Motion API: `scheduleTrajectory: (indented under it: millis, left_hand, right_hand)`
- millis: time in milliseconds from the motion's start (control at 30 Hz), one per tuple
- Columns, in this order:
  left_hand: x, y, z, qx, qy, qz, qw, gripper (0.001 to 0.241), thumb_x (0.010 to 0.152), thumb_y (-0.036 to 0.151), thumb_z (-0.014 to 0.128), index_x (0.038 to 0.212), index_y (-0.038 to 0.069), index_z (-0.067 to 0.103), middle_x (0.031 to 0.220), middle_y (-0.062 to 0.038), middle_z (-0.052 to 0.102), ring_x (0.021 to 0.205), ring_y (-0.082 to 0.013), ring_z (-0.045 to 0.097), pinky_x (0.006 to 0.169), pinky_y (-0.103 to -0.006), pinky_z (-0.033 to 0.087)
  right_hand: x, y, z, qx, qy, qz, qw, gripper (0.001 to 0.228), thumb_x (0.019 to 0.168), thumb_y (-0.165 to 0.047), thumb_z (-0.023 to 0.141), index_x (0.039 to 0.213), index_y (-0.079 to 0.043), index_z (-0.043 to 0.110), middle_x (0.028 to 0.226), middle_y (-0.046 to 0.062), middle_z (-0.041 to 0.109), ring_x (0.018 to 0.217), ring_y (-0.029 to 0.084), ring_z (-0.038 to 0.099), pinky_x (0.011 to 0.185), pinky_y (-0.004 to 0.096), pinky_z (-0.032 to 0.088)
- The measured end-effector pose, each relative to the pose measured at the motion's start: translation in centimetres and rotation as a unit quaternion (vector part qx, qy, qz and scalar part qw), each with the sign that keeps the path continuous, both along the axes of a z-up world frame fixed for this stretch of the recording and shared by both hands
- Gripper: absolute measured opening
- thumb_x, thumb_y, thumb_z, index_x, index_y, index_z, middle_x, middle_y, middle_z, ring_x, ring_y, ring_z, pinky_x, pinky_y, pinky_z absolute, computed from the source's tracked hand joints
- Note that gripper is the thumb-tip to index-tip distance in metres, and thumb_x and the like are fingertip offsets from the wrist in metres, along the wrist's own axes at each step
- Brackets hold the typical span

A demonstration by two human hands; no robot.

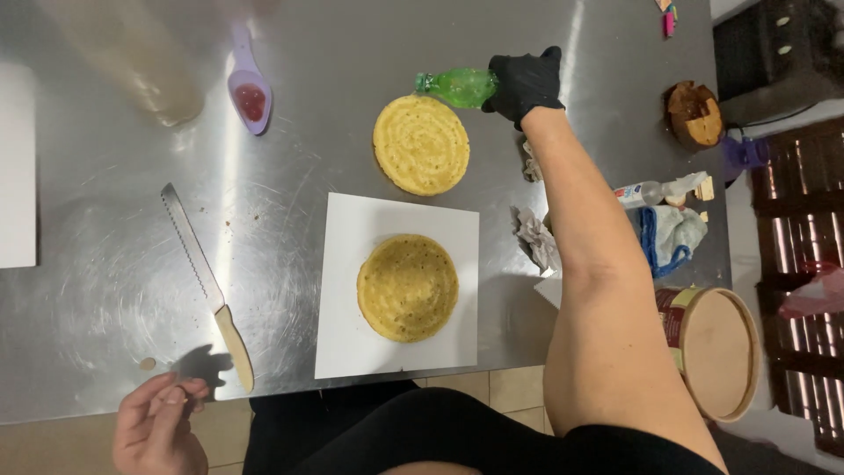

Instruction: The recorder is removing parchment paper from a cake, slicing it horizontally into thin layers, and then moistening the layers with liquid from a green bottle.

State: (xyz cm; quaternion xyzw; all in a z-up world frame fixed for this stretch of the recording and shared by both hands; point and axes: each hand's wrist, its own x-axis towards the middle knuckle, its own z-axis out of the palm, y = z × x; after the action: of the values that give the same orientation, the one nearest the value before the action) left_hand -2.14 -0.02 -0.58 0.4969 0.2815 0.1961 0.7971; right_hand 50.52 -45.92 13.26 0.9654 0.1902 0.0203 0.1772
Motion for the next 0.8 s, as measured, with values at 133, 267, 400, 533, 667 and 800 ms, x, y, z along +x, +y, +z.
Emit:
scheduleTrajectory:
  millis: [133,267,400,533,667,800]
  left_hand:
    - [0.0,0.1,0.1,-0.001,0.014,-0.005,1.000,0.013,0.107,-0.007,0.057,0.120,-0.008,0.061,0.097,-0.023,0.070,0.090,-0.0253,0.070,0.083,-0.0356,0.054]
    - [-0.1,0.7,-1.2,-0.015,0.016,-0.021,1.000,0.012,0.107,-0.007,0.057,0.118,-0.007,0.059,0.098,-0.022,0.070,0.092,-0.0259,0.070,0.086,-0.0367,0.056]
    - [-0.2,0.4,-1.4,-0.007,0.020,-0.026,0.999,0.009,0.108,-0.007,0.057,0.117,-0.006,0.058,0.098,-0.022,0.070,0.092,-0.0256,0.070,0.086,-0.0365,0.055]
    - [0.4,0.3,-1.2,-0.006,0.026,-0.033,0.999,0.011,0.107,-0.006,0.057,0.118,-0.006,0.058,0.098,-0.022,0.070,0.092,-0.0256,0.070,0.085,-0.0360,0.056]
    - [0.3,0.4,-1.5,-0.007,0.026,-0.043,0.999,0.010,0.108,-0.006,0.057,0.118,-0.007,0.058,0.098,-0.022,0.070,0.091,-0.0258,0.070,0.085,-0.0357,0.056]
    - [1.0,0.0,-0.9,-0.009,0.009,-0.051,0.999,0.009,0.108,-0.005,0.058,0.117,-0.007,0.058,0.098,-0.022,0.070,0.090,-0.0259,0.070,0.084,-0.0352,0.056]
  right_hand:
    - [-0.2,-0.9,0.1,0.002,-0.006,-0.020,1.000,0.049,0.064,-0.049,0.093,0.100,-0.022,0.073,0.078,0.004,0.073,0.075,0.030,0.069,0.088,0.051,0.033]
    - [-0.3,-2.6,0.0,0.001,-0.007,-0.038,0.999,0.048,0.063,-0.047,0.093,0.099,-0.022,0.073,0.078,0.004,0.073,0.076,0.030,0.069,0.089,0.050,0.033]
    - [-0.9,-4.0,-0.2,-0.002,0.001,-0.044,0.999,0.048,0.064,-0.047,0.092,0.100,-0.023,0.073,0.079,0.004,0.073,0.077,0.030,0.070,0.088,0.051,0.033]
    - [-1.3,-5.7,-0.4,-0.008,-0.004,-0.051,0.999,0.050,0.062,-0.049,0.092,0.100,-0.023,0.073,0.079,0.005,0.073,0.076,0.030,0.070,0.089,0.052,0.032]
    - [-2.7,-6.8,-0.3,-0.013,0.006,-0.069,0.998,0.049,0.064,-0.050,0.092,0.099,-0.022,0.072,0.079,0.006,0.073,0.076,0.031,0.070,0.091,0.053,0.032]
    - [-4.4,-8.4,-0.5,-0.011,0.011,-0.079,0.997,0.044,0.066,-0.046,0.090,0.100,-0.023,0.073,0.079,0.006,0.073,0.076,0.032,0.070,0.092,0.052,0.032]
